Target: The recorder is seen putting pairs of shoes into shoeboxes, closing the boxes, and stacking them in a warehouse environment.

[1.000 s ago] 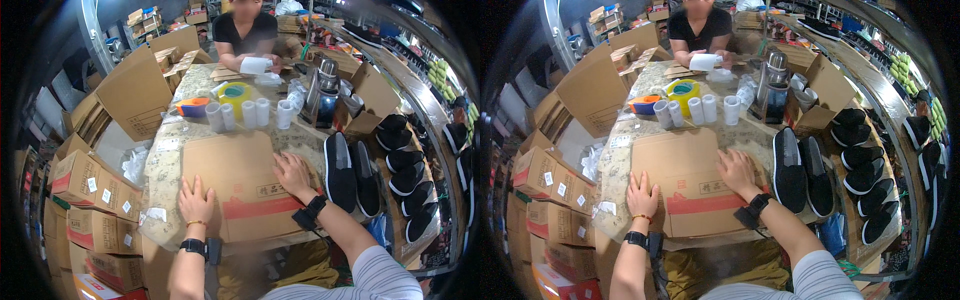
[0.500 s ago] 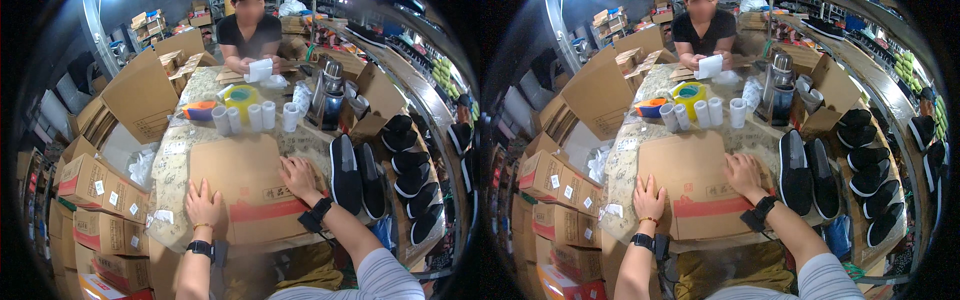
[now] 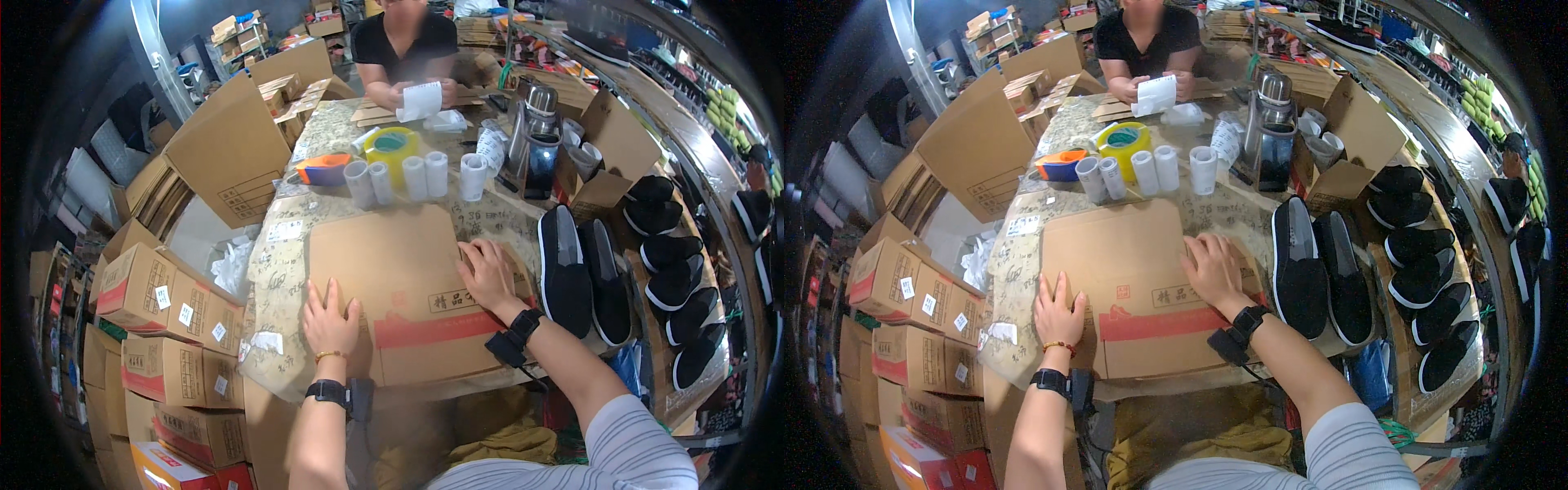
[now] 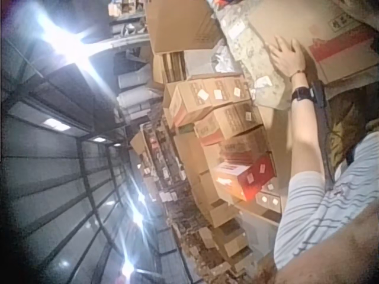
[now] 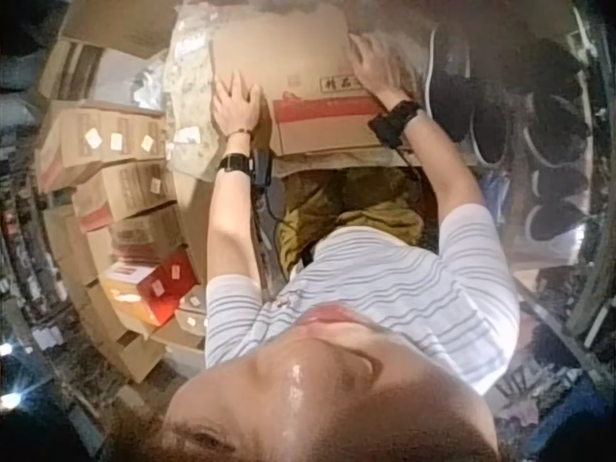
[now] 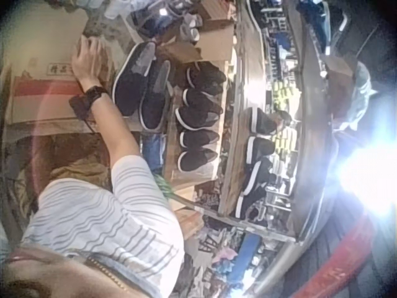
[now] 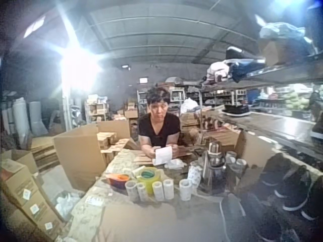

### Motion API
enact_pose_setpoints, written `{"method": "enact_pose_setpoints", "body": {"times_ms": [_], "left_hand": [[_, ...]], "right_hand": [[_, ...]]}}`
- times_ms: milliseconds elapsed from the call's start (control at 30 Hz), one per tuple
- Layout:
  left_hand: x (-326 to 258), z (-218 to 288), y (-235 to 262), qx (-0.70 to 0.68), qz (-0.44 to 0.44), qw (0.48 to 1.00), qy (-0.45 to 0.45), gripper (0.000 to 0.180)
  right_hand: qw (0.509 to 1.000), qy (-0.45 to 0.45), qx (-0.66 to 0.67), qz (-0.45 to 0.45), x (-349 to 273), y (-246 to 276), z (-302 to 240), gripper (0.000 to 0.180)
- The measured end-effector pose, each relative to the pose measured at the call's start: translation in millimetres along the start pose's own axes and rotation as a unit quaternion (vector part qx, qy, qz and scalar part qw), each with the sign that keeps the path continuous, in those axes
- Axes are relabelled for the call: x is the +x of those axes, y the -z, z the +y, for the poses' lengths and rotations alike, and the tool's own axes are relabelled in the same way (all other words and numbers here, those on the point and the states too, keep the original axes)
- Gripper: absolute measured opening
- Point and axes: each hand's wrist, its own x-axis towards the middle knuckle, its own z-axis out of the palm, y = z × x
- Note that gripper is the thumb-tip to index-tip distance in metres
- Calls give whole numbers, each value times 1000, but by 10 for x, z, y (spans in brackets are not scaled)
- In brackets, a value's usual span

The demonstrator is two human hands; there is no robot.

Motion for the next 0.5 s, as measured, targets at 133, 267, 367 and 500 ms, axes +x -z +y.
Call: {"method": "enact_pose_setpoints", "body": {"times_ms": [133,267,367,500], "left_hand": [[-21,3,2,-6,-3,1000,5,58],[-68,3,-1,-18,1,1000,7,60],[-58,-9,-10,-17,-1,1000,9,59],[-34,22,23,-5,-4,1000,12,57]], "right_hand": [[1000,13,-26,9,0,72,-57,24],[999,24,-30,25,-35,83,-47,22],[999,30,-27,25,-48,55,-42,24],[998,39,-32,22,1,72,-35,25]]}}
